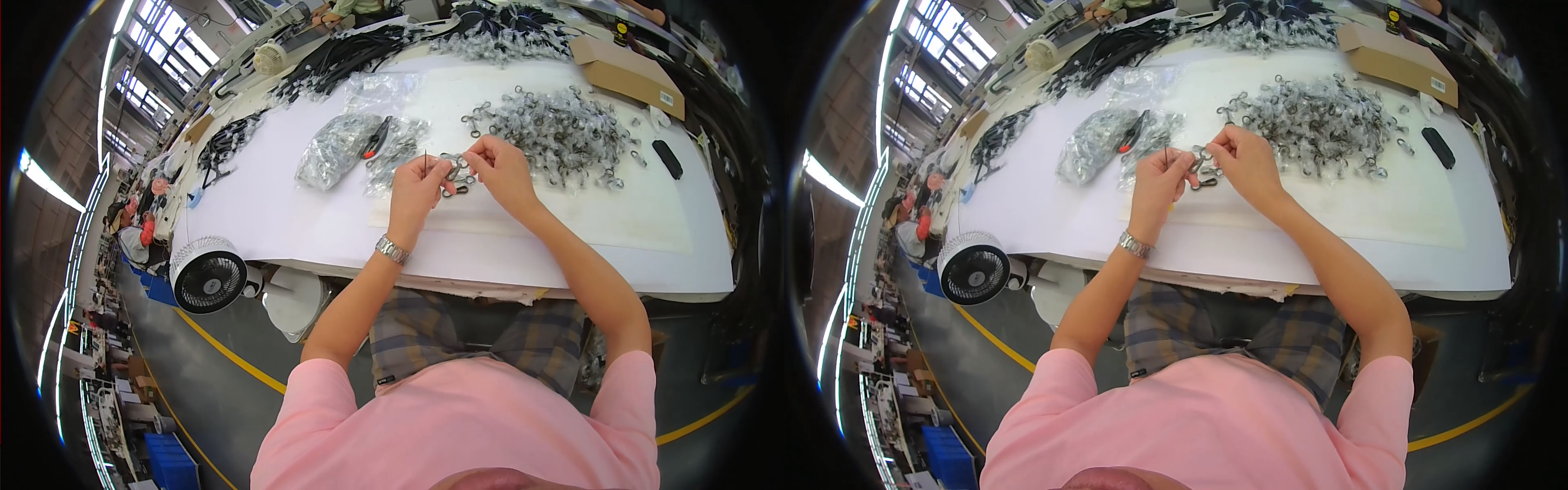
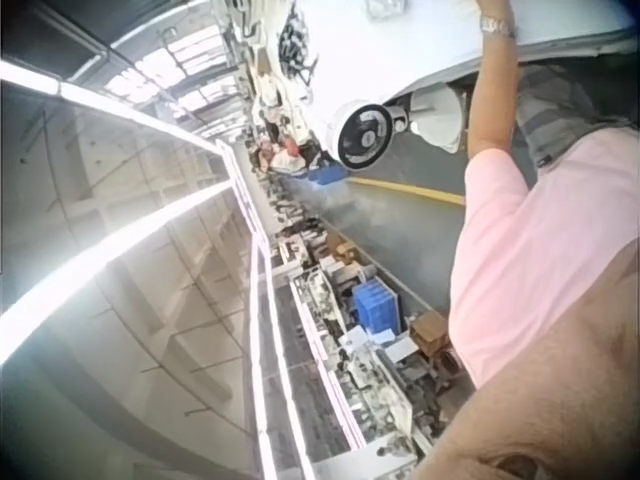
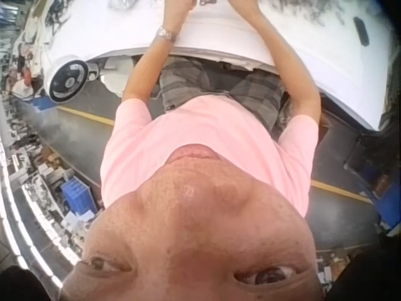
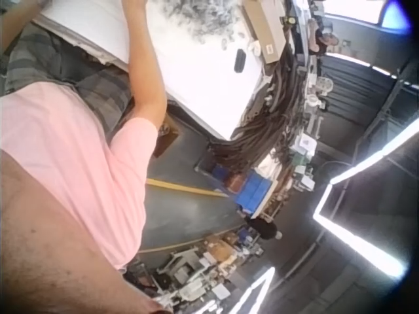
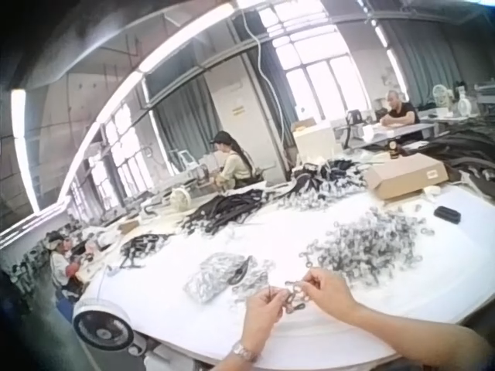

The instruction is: Manually sorting and assembling small metal rings and loop hooks into interconnected hardware configurations.

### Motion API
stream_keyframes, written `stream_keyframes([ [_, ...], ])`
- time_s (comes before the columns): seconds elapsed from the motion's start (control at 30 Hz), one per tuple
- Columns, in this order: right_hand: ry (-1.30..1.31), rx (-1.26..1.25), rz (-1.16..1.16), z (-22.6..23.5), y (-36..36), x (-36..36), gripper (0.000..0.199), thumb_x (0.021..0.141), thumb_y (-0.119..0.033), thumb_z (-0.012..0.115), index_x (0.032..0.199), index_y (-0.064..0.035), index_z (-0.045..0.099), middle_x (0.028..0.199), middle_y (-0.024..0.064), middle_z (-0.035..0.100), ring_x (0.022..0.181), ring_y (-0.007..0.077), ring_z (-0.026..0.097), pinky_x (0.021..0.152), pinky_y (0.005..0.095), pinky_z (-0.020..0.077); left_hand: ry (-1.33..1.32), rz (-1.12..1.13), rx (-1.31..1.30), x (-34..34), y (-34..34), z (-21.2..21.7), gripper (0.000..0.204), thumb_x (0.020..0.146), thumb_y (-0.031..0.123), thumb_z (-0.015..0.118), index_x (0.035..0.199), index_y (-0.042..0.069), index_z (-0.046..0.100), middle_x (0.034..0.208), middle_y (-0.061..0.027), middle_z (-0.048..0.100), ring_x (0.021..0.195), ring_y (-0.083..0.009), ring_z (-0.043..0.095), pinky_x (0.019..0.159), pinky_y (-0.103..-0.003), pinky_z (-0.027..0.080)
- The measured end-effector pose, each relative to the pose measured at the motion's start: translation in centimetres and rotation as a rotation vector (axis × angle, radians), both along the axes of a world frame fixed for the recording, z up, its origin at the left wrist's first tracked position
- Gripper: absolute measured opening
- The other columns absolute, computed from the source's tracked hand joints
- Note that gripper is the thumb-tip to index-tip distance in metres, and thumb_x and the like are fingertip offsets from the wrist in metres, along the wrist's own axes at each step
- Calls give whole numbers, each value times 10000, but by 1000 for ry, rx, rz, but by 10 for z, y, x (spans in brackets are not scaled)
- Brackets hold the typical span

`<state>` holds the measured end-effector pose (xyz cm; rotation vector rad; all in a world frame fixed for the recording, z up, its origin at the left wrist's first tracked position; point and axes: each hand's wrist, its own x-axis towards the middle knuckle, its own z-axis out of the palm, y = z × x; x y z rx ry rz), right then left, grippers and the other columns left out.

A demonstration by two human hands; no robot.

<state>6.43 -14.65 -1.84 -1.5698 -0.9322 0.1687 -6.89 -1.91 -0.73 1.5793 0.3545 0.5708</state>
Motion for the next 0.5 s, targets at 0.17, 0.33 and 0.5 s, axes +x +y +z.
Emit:
stream_keyframes([
  [0.17, -94, -30, -60, 4, -2, -2, 160, 962, -154, 671, 910, -5, 647, 705, 68, 679, 575, 123, 596, 564, 302, 463, -4, -7, -76, -1, -6, -1, 206, 1009, 202, 661, 986, -1, 679, 727, -62, 692, 460, -16, 403, 426, -182, 282],
  [0.33, 123, 85, 14, 2, -2, 1, 208, 1002, -200, 651, 906, -19, 616, 660, 26, 613, 560, 96, 559, 529, 274, 440, -1, -199, -139, 0, 0, -4, 187, 1011, 191, 660, 1033, 6, 681, 825, -63, 712, 476, -18, 416, 432, -181, 288],
  [0.5, 384, 153, 160, 8, 1, -1, 261, 995, -263, 685, 902, -34, 600, 703, -23, 600, 600, 51, 559, 515, 217, 430, -28, -129, -180, 4, 5, -9, 176, 1010, 163, 655, 1053, -6, 682, 824, -63, 707, 482, -19, 418, 427, -177, 290],
])
